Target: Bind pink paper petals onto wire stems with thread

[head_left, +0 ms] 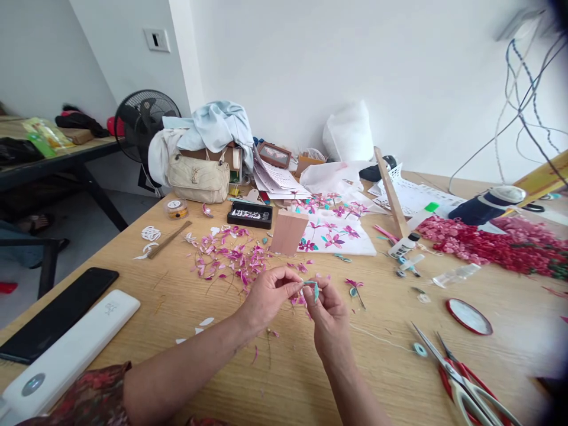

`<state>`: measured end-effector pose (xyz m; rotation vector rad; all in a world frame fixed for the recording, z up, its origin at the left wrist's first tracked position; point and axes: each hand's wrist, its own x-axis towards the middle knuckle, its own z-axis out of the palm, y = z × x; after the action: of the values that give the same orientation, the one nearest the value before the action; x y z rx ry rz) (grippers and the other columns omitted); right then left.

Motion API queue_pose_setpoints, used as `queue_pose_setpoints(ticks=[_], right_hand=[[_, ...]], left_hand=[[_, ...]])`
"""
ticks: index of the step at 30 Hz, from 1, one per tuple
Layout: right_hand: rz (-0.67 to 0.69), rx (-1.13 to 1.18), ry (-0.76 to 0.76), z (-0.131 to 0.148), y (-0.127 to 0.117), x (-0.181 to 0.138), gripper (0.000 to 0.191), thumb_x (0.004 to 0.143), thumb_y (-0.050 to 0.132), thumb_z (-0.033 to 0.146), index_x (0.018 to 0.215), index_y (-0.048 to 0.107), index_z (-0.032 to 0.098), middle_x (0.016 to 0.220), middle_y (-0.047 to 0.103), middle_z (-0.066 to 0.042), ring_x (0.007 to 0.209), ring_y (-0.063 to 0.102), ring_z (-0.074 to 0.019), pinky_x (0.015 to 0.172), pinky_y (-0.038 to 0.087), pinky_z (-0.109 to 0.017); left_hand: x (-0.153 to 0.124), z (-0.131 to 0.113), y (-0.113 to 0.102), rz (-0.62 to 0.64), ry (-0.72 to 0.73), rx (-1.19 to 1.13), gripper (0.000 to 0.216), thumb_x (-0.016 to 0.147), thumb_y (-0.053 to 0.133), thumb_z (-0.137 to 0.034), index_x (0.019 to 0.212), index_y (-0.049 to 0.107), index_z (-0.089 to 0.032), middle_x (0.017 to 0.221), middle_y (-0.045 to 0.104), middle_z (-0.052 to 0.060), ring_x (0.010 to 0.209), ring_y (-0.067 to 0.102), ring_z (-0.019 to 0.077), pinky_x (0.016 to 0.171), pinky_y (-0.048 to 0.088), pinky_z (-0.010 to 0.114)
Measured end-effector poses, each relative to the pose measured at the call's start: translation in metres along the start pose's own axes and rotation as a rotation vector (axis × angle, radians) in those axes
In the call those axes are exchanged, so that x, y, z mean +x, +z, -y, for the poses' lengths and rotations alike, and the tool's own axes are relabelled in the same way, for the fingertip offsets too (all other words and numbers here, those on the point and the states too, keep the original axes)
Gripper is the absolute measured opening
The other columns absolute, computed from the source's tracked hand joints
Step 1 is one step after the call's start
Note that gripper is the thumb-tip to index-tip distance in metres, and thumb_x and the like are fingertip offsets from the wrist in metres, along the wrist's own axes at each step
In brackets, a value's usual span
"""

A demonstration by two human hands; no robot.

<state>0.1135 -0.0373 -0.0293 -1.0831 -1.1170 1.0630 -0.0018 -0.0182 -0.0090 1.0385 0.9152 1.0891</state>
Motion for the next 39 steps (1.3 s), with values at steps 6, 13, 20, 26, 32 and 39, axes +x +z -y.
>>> queue_pose_setpoints(ticks=[6, 13, 20, 26, 32, 39], right_hand=[[-0.127, 0.062, -0.027, -0.01, -0.004, 0.003, 0.017, 0.066, 0.067, 0.035, 0.071, 0.06, 0.02, 0.059, 0.059, 0.002, 0.055, 0.05, -0.0117, 0.055, 0.043, -0.025], [-0.143, 0.036, -0.02, -0.012, -0.007, 0.001, 0.016, 0.067, 0.065, 0.036, 0.071, 0.062, 0.02, 0.064, 0.061, -0.001, 0.059, 0.053, -0.0139, 0.053, 0.042, -0.025], [-0.146, 0.051, 0.028, -0.009, -0.002, -0.001, 0.02, 0.066, 0.066, 0.038, 0.07, 0.06, 0.02, 0.06, 0.059, 0.0, 0.049, 0.047, -0.0108, 0.041, 0.03, -0.021], [-0.125, 0.114, 0.037, -0.014, -0.001, -0.002, 0.021, 0.066, 0.067, 0.038, 0.072, 0.058, 0.02, 0.056, 0.054, 0.004, 0.047, 0.041, -0.0086, 0.043, 0.028, -0.02], [0.037, -0.011, 0.142, -0.018, 0.001, -0.013, 0.026, 0.077, 0.055, 0.043, 0.067, 0.052, 0.019, 0.049, 0.04, 0.007, 0.043, 0.032, -0.0068, 0.041, 0.025, -0.019], [0.129, -0.451, 0.104, 0.0, -0.003, -0.037, 0.029, 0.078, 0.045, 0.043, 0.063, 0.05, 0.018, 0.042, 0.042, 0.005, 0.037, 0.036, -0.0088, 0.038, 0.027, -0.02]], left_hand=[[0.004, 0.006, 0.002, 0.041, 0.042, 0.098, 0.015, 0.069, 0.061, -0.029, 0.067, 0.058, -0.014, 0.06, 0.056, -0.001, 0.059, 0.051, 0.0107, 0.06, 0.039, 0.023], [-0.001, 0.001, 0.004, 0.026, -0.035, 0.037, 0.016, 0.067, 0.064, -0.028, 0.069, 0.061, -0.012, 0.062, 0.056, 0.0, 0.061, 0.051, 0.01, 0.061, 0.04, 0.023], [-0.004, 0.004, 0.004, 0.001, -0.042, -0.027, 0.02, 0.063, 0.068, -0.031, 0.068, 0.062, -0.013, 0.063, 0.056, -0.001, 0.061, 0.051, 0.0095, 0.06, 0.04, 0.021], [-0.004, 0.005, 0.003, -0.023, -0.002, 0.028, 0.015, 0.066, 0.064, -0.027, 0.068, 0.061, -0.012, 0.063, 0.057, 0.0, 0.06, 0.049, 0.0098, 0.06, 0.039, 0.022], [0.0, 0.005, -0.007, -0.049, 0.12, 0.338, 0.009, 0.072, 0.057, -0.022, 0.068, 0.06, -0.014, 0.061, 0.056, -0.001, 0.057, 0.048, 0.0098, 0.057, 0.038, 0.022], [0.004, 0.0, -0.014, 0.064, 0.425, 0.894, 0.014, 0.077, 0.05, -0.011, 0.068, 0.06, -0.015, 0.072, 0.059, 0.003, 0.071, 0.053, 0.0129, 0.067, 0.039, 0.024]])
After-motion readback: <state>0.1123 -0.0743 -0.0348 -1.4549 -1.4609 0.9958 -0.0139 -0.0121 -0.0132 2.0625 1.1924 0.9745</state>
